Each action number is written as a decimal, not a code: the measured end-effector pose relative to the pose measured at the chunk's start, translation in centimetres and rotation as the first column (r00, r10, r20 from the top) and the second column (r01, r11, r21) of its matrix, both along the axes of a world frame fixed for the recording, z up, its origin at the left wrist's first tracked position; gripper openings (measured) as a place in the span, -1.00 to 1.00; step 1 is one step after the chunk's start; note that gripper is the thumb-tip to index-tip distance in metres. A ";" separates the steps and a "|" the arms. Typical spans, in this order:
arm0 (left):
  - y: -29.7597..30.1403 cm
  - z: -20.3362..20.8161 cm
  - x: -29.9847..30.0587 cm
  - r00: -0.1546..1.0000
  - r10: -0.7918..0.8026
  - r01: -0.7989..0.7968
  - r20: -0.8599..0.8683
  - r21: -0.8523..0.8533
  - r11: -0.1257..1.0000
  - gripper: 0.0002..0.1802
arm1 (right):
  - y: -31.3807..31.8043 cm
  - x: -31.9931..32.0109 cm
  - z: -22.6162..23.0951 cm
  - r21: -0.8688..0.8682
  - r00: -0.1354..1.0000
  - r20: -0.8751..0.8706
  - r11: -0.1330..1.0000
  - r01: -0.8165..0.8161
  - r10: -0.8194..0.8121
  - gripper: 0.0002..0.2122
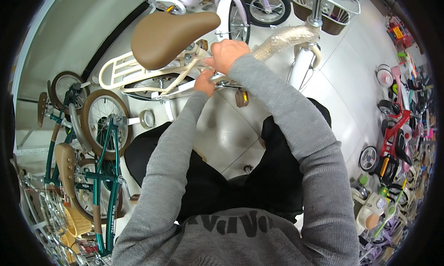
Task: The person assembles a white bicycle by tightening handlebar screws with a screwdriver, adjusting the seat post, and wiping the front basket with a purple cloth. The person works on the handlebars, seat, and basket in sequence.
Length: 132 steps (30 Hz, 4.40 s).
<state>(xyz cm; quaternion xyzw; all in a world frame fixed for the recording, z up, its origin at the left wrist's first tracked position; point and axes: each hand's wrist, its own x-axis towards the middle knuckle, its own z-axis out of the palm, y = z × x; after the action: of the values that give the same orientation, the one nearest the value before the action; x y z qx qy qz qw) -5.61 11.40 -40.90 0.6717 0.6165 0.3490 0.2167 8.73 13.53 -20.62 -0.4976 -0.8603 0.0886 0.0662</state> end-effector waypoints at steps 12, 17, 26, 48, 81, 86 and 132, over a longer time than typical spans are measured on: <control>0.2 -0.1 -0.2 0.999 -0.032 0.033 0.014 -0.076 0.997 -0.46 | -0.1 0.4 0.8 -0.031 0.978 -0.193 0.996 -0.082 0.075 -0.69; 0.1 -0.3 -0.4 0.997 -0.043 0.039 -0.059 -0.080 0.996 -0.45 | 0.2 0.6 -0.2 0.076 0.997 -0.081 0.997 -0.005 0.011 -0.76; -0.3 2.9 0.0 0.975 -0.148 0.101 -0.167 -0.260 0.960 -0.32 | 0.7 0.4 -1.7 0.011 0.977 -0.212 1.000 -0.017 0.019 -0.72; 2.5 12.1 -3.5 0.423 0.464 -0.019 0.778 -0.505 0.863 -0.71 | -1.7 3.8 5.1 0.062 0.724 -0.685 0.997 -0.055 0.083 -0.83; 3.1 12.9 -2.8 0.136 0.504 -0.005 0.853 -0.508 0.861 -0.74 | -1.2 -0.3 6.2 0.267 0.714 -0.654 0.960 -0.091 0.249 -0.69; 2.9 13.1 -2.9 0.139 0.500 0.012 0.855 -0.506 0.862 -0.73 | -0.9 -0.1 6.1 0.175 0.790 -0.606 0.984 0.018 0.093 -0.70; 3.4 12.0 -3.5 0.169 0.483 0.011 0.859 -0.492 0.871 -0.76 | -1.1 0.0 5.7 0.236 0.656 -0.680 0.945 -0.228 0.328 -0.70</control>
<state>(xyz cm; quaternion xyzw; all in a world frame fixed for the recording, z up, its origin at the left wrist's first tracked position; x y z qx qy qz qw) -9.08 14.77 -28.90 0.1366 0.4964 0.5898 0.6221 8.74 12.46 -14.92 -0.2816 -0.8372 0.2264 0.4105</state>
